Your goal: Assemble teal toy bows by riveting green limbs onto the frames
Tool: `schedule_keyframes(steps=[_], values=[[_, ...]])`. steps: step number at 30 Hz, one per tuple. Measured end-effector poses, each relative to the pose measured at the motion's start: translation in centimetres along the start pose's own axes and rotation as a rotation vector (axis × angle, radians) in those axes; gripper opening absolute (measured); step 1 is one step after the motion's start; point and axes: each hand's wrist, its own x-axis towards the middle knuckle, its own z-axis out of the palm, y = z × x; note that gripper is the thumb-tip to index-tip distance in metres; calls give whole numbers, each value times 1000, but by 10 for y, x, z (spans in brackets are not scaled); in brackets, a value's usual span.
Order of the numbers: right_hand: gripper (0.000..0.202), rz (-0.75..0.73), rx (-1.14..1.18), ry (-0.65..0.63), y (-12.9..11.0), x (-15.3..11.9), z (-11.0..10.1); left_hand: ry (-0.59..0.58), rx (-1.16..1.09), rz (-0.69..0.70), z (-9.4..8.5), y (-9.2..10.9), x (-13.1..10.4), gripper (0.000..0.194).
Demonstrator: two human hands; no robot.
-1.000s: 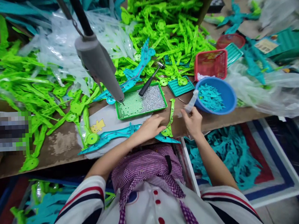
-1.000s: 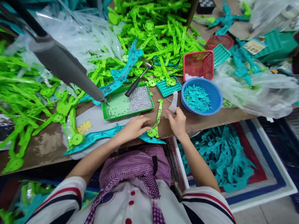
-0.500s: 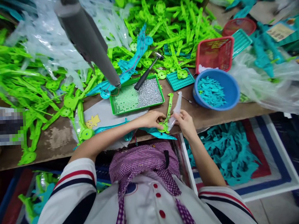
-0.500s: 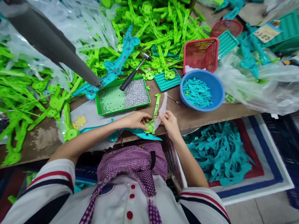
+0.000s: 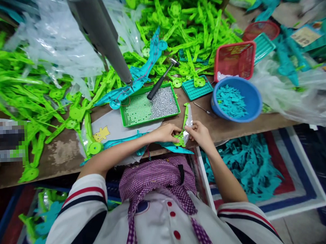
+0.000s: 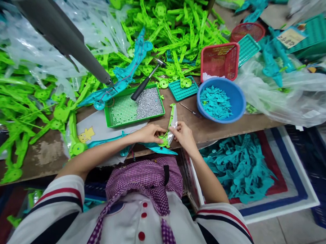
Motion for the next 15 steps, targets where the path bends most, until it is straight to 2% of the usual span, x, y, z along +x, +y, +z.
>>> schedule_keyframes(steps=[4, 7, 9, 11, 15], values=[[76, -64, -268, 125, -11, -4, -3, 0, 14, 13, -2, 3, -1, 43], [63, -81, -370, 125, -12, -7, -4, 20, 25, -17, -3, 12, 1, 39], [60, -95, -362, 121, -9, -7, -4, 82, 60, -70, 0, 17, 2, 42], [67, -102, -322, 136, -6, -7, -4, 135, 79, -120, 4, 20, 3, 48], [74, -128, -258, 143, 1, -6, -3, 159, 48, -150, 11, 17, 4, 59]])
